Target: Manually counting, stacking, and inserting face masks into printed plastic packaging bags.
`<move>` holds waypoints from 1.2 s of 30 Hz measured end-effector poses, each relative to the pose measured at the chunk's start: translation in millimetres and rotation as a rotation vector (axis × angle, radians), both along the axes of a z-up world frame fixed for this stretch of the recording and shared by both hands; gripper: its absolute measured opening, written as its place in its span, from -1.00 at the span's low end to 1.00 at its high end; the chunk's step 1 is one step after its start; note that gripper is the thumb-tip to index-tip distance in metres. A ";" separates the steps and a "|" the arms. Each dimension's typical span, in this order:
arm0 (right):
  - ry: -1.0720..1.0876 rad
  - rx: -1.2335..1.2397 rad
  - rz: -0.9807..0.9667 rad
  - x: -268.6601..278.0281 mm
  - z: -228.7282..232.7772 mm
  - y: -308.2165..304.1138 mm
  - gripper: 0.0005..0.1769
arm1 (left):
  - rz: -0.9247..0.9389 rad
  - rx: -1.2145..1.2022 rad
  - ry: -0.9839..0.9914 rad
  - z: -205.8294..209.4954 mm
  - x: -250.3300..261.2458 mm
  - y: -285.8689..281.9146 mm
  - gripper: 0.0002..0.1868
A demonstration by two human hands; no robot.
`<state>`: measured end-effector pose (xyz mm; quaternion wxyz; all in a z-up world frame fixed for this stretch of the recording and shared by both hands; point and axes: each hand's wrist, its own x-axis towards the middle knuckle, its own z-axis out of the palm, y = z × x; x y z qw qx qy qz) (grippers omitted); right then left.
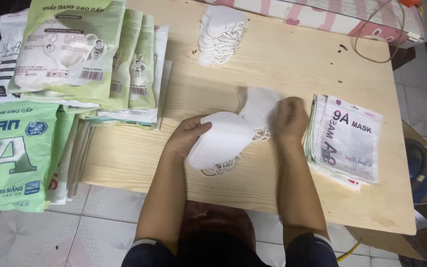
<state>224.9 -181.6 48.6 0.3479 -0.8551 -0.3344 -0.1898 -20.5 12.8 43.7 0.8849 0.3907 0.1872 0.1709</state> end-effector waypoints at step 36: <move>1.160 -0.008 0.513 -60.2 40.6 8.0 -0.46 | 0.239 -0.085 0.044 -39.1 4.3 25.0 -0.63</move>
